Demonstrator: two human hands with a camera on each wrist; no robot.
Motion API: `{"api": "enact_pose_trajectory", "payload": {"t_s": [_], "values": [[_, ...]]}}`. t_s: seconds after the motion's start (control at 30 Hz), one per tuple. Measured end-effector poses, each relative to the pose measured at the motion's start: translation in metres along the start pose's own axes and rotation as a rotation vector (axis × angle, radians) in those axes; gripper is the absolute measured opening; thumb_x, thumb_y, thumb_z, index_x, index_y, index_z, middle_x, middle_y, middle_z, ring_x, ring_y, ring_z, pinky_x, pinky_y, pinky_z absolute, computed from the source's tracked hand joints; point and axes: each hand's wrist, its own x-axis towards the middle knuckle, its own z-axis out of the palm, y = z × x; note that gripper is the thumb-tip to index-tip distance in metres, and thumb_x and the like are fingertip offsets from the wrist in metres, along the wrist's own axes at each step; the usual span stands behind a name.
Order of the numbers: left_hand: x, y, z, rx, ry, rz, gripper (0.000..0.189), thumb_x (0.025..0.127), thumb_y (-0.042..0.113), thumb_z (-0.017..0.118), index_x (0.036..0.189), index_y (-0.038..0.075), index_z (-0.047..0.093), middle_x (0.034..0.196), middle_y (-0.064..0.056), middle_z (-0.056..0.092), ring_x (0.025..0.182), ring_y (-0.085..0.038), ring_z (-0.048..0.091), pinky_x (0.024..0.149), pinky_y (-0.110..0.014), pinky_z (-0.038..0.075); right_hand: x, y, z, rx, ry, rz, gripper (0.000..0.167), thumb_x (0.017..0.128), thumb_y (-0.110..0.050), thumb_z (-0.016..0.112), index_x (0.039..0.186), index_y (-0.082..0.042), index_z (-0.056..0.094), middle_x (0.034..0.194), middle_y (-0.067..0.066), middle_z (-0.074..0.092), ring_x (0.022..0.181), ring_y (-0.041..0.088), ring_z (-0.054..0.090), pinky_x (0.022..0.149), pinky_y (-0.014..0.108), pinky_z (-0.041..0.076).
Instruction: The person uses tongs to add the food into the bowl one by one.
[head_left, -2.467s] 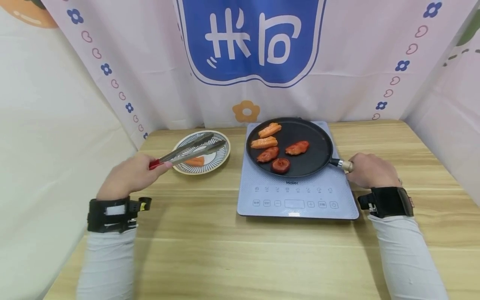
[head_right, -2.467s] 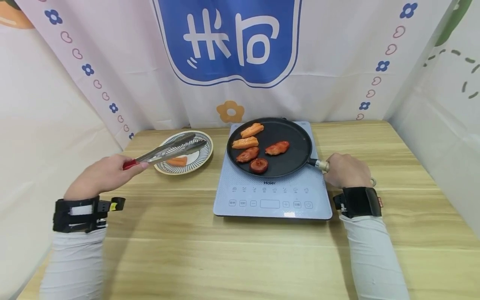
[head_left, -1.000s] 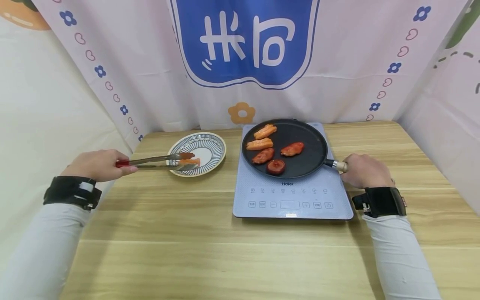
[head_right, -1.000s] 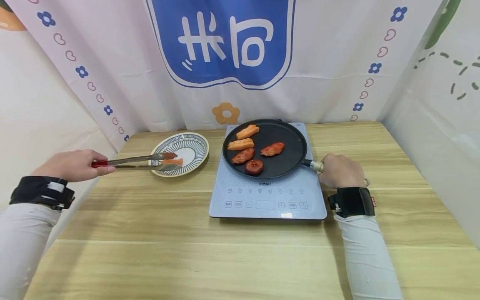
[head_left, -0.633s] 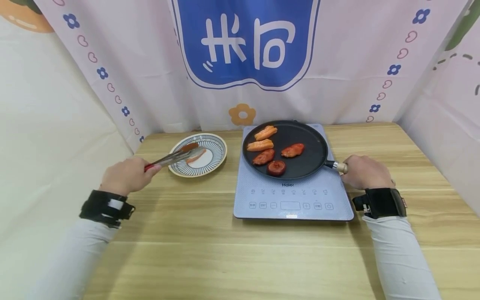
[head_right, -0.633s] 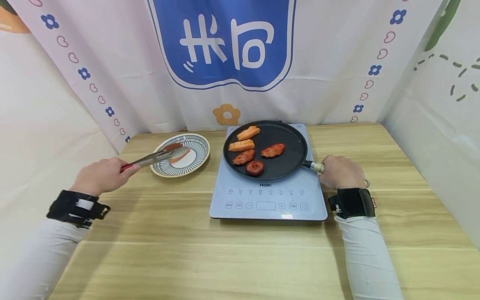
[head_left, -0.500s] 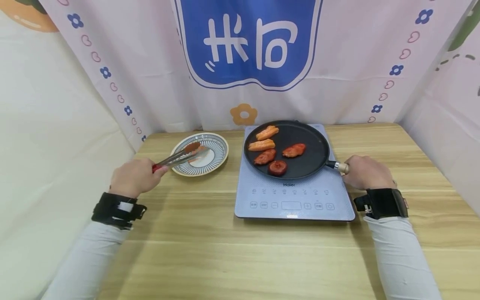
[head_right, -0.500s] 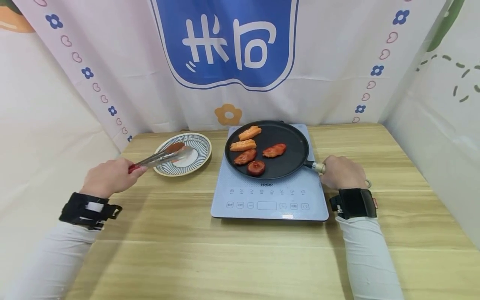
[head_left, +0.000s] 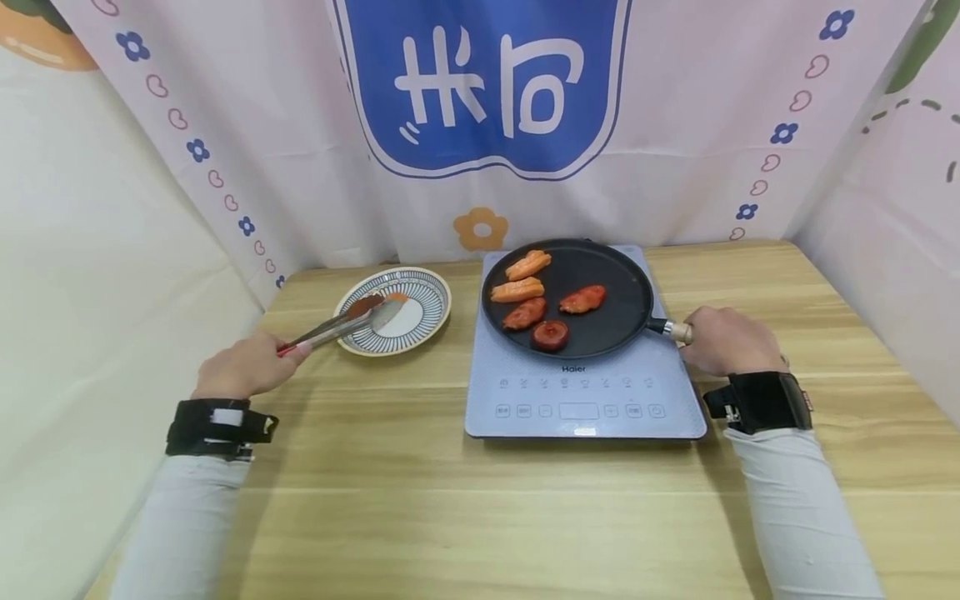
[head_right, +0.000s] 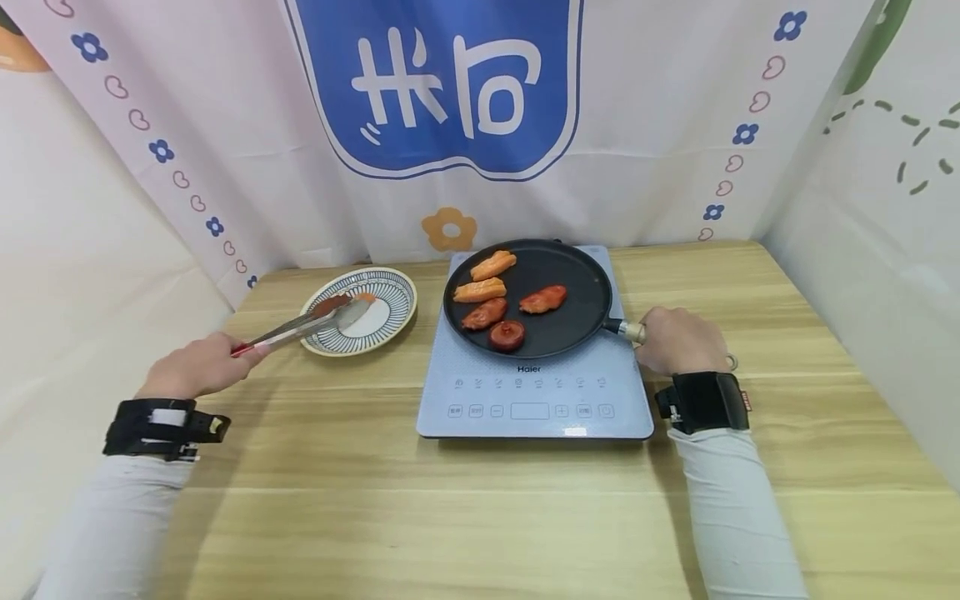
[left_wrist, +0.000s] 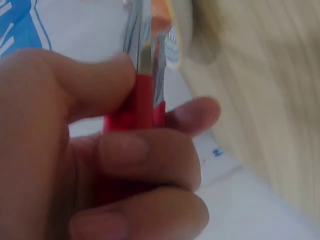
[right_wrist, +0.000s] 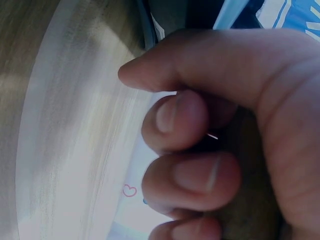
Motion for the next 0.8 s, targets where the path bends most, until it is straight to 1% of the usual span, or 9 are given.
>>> {"api": "enact_pose_trajectory", "payload": {"t_s": [0.1,0.17,0.23,0.3,0.33,0.4,0.53,0.7,0.8], "values": [[0.003,0.006,0.012,-0.043,0.017,0.007,0.059,0.109,0.061,0.036,0.075,0.015,0.050,0.070,-0.005,0.049,0.064,-0.021,0.048,0.056,-0.036,0.037,0.000,-0.001,-0.002,-0.006,-0.003,0.000,0.024,0.089,-0.014,0.067,0.070,-0.015,0.052,0.069,0.004,0.053,0.066,0.024,0.052,0.056,0.037,0.037],[0.004,0.015,0.017,-0.062,0.035,0.003,0.060,0.109,0.059,0.037,0.076,0.012,0.053,0.075,-0.011,0.057,0.066,-0.024,0.054,0.057,-0.037,0.041,0.000,-0.002,-0.003,-0.004,-0.007,0.004,0.024,0.089,-0.014,0.067,0.070,-0.015,0.051,0.069,0.004,0.052,0.065,0.024,0.052,0.056,0.037,0.037],[0.003,0.026,0.019,-0.084,0.032,-0.014,0.063,0.109,0.058,0.037,0.085,0.006,0.061,0.087,-0.022,0.065,0.072,-0.030,0.061,0.060,-0.042,0.048,-0.001,-0.002,-0.003,0.001,-0.013,0.008,0.025,0.089,-0.014,0.066,0.070,-0.015,0.051,0.068,0.004,0.050,0.065,0.024,0.052,0.056,0.037,0.036],[0.000,0.039,0.019,-0.102,0.019,-0.045,0.066,0.109,0.058,0.036,0.092,0.000,0.064,0.096,-0.027,0.067,0.077,-0.034,0.064,0.062,-0.044,0.051,-0.001,-0.002,-0.003,0.005,-0.021,0.012,0.025,0.089,-0.014,0.066,0.070,-0.015,0.050,0.068,0.003,0.049,0.065,0.024,0.051,0.056,0.037,0.036],[-0.001,0.045,0.018,-0.108,0.012,-0.063,0.067,0.109,0.058,0.036,0.093,-0.001,0.064,0.096,-0.027,0.067,0.077,-0.034,0.064,0.063,-0.045,0.051,-0.001,-0.002,-0.001,0.009,-0.025,0.015,0.025,0.090,-0.014,0.066,0.070,-0.015,0.050,0.067,0.003,0.048,0.064,0.024,0.051,0.056,0.037,0.036],[-0.003,0.053,0.017,-0.118,-0.008,-0.089,0.068,0.109,0.058,0.035,0.096,-0.002,0.063,0.091,-0.025,0.066,0.075,-0.032,0.063,0.063,-0.044,0.051,-0.001,-0.002,0.000,0.014,-0.033,0.016,0.026,0.090,-0.014,0.066,0.070,-0.015,0.050,0.068,0.003,0.047,0.064,0.023,0.050,0.057,0.037,0.036],[-0.004,0.059,0.017,-0.132,-0.024,-0.117,0.061,0.108,0.058,0.037,0.085,0.004,0.057,0.077,-0.013,0.057,0.068,-0.026,0.057,0.060,-0.038,0.047,0.001,-0.003,0.002,0.022,-0.040,0.014,0.026,0.090,-0.014,0.065,0.070,-0.016,0.049,0.068,0.003,0.047,0.065,0.023,0.050,0.057,0.037,0.036],[-0.001,0.061,0.018,-0.122,-0.025,-0.106,0.062,0.108,0.060,0.037,0.084,0.006,0.055,0.082,-0.016,0.061,0.071,-0.028,0.059,0.060,-0.039,0.047,0.001,-0.002,-0.001,0.023,-0.036,0.010,0.025,0.090,-0.013,0.064,0.070,-0.016,0.048,0.068,0.003,0.046,0.065,0.024,0.049,0.056,0.037,0.036],[0.002,0.064,0.021,-0.133,-0.024,-0.109,0.059,0.108,0.059,0.037,0.083,0.008,0.054,0.082,-0.015,0.060,0.071,-0.027,0.059,0.061,-0.039,0.047,0.000,-0.001,-0.003,0.017,-0.041,0.013,0.025,0.091,-0.014,0.064,0.071,-0.015,0.048,0.068,0.003,0.046,0.065,0.024,0.049,0.057,0.037,0.036]]}}
